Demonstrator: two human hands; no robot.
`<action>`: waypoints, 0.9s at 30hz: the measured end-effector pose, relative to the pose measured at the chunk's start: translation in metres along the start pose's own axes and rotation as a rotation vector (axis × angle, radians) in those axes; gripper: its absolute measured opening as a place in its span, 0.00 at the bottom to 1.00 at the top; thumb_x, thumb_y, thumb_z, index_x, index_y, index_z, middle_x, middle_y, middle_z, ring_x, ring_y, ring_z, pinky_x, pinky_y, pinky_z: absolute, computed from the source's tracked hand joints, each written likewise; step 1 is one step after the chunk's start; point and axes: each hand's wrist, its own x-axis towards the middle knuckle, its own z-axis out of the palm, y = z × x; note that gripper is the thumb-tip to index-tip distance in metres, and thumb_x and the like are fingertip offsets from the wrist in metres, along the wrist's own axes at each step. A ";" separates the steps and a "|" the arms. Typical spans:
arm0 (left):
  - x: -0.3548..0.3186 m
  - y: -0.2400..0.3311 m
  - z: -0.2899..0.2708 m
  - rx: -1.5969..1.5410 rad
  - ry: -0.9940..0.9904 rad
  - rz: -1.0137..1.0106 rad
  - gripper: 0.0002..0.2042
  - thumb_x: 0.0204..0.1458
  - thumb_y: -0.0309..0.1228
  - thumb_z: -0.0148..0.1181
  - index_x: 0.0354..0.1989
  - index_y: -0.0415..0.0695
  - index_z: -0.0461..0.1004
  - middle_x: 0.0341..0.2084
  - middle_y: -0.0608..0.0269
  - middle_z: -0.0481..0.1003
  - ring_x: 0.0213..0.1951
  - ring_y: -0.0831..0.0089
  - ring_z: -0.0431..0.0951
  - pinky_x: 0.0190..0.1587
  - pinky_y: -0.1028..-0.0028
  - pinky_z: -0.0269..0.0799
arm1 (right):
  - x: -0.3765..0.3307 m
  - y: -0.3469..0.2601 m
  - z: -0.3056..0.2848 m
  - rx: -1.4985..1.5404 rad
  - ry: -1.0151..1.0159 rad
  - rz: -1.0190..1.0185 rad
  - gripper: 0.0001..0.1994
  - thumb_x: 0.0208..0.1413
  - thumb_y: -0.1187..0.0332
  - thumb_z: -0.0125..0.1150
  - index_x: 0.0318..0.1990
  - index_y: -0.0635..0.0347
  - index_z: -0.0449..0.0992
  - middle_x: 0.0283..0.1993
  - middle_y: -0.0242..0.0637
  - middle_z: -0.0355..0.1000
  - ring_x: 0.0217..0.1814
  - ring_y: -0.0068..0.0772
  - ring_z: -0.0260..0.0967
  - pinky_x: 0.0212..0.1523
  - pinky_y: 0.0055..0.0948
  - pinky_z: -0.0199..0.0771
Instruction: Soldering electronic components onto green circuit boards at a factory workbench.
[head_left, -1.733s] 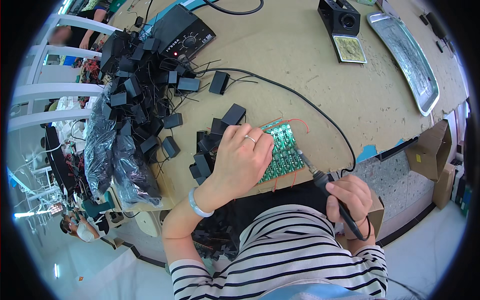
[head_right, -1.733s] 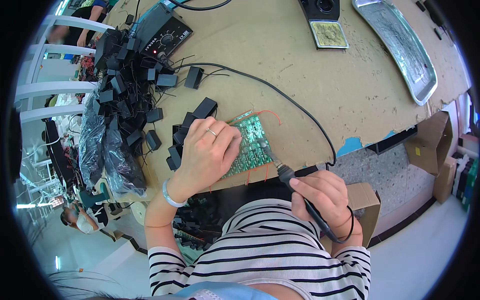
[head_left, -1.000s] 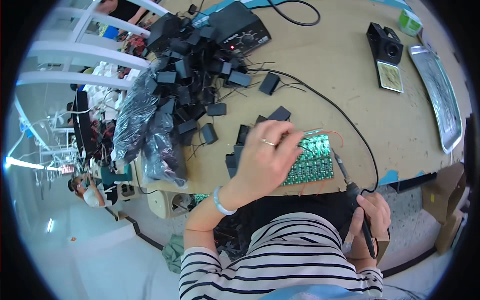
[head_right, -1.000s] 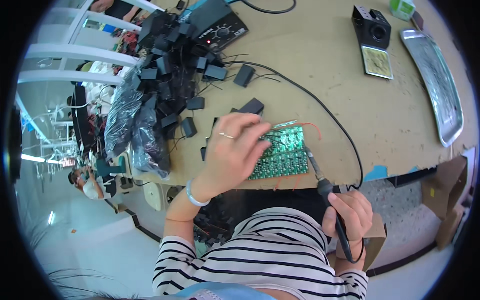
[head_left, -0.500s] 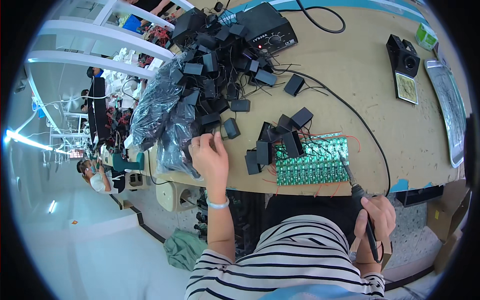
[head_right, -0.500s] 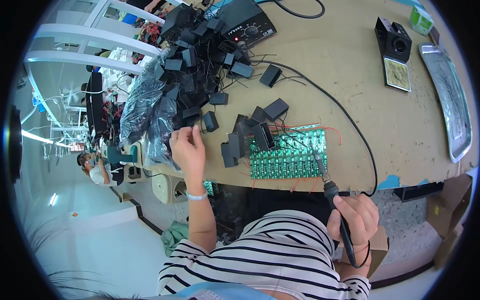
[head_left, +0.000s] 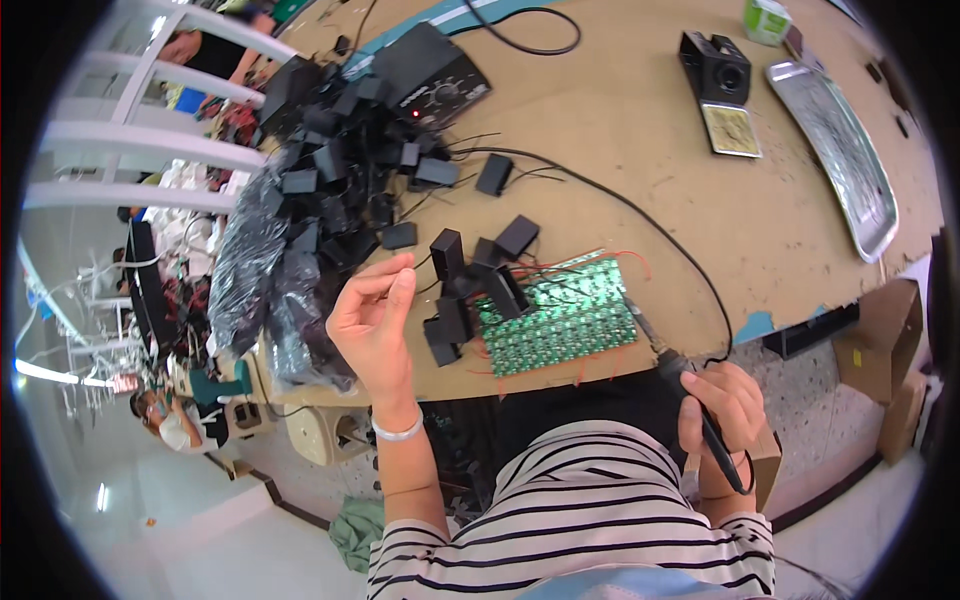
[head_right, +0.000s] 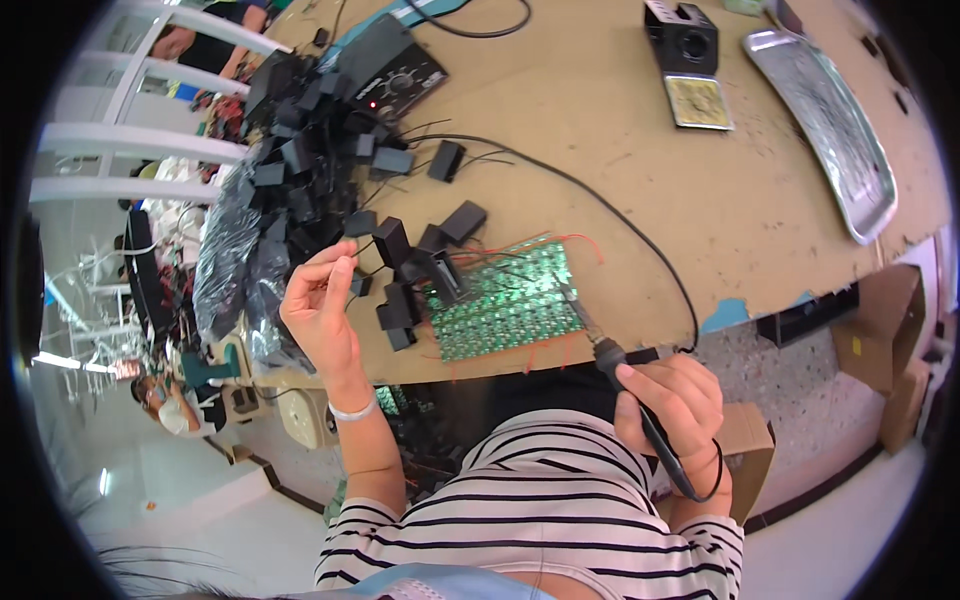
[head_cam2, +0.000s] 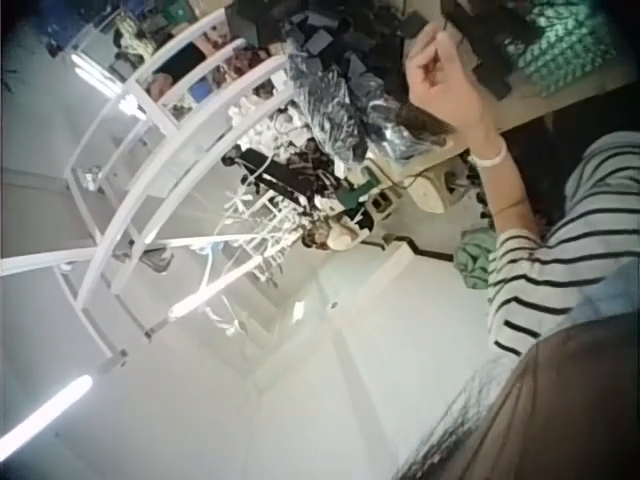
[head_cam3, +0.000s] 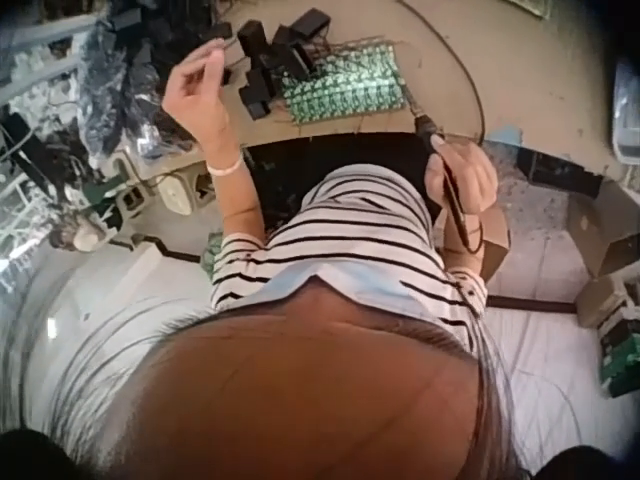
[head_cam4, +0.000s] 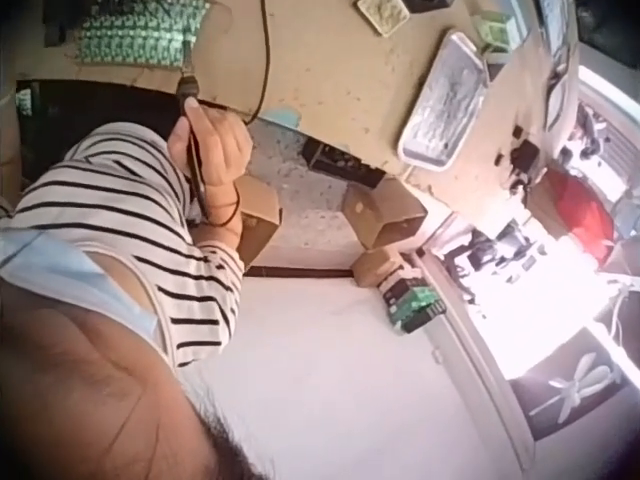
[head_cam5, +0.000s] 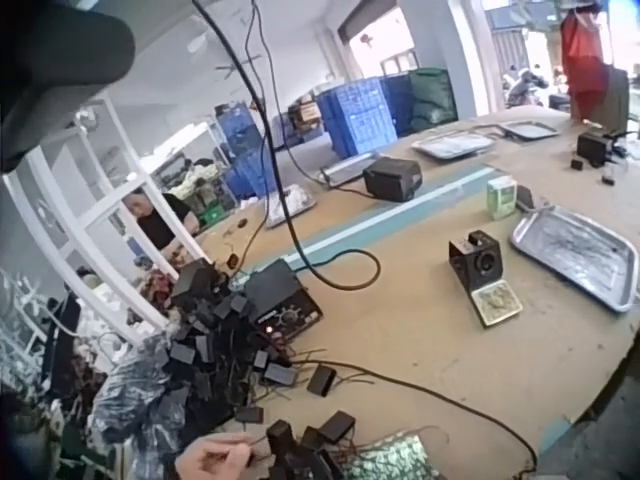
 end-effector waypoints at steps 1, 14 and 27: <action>0.002 -0.001 0.009 -0.014 -0.014 -0.003 0.03 0.59 0.18 0.64 0.35 0.33 0.75 0.44 0.49 0.81 0.45 0.71 0.81 0.50 0.75 0.77 | -0.001 0.002 0.001 0.008 0.007 -0.007 0.12 0.43 0.79 0.64 0.39 0.65 0.81 0.27 0.39 0.77 0.22 0.37 0.74 0.24 0.31 0.74; 0.029 0.014 0.097 0.380 -0.789 0.295 0.04 0.50 0.19 0.68 0.33 0.41 0.83 0.30 0.64 0.81 0.29 0.76 0.79 0.34 0.77 0.72 | -0.002 0.014 0.004 0.022 0.070 0.018 0.10 0.42 0.81 0.59 0.35 0.70 0.79 0.23 0.41 0.73 0.19 0.38 0.70 0.22 0.32 0.72; 0.024 0.005 0.103 0.653 -0.955 0.587 0.07 0.48 0.24 0.67 0.36 0.45 0.80 0.30 0.65 0.73 0.28 0.66 0.74 0.35 0.67 0.68 | 0.006 0.028 0.021 0.062 -0.021 0.048 0.15 0.39 0.82 0.65 0.40 0.65 0.82 0.28 0.37 0.76 0.24 0.34 0.74 0.25 0.29 0.75</action>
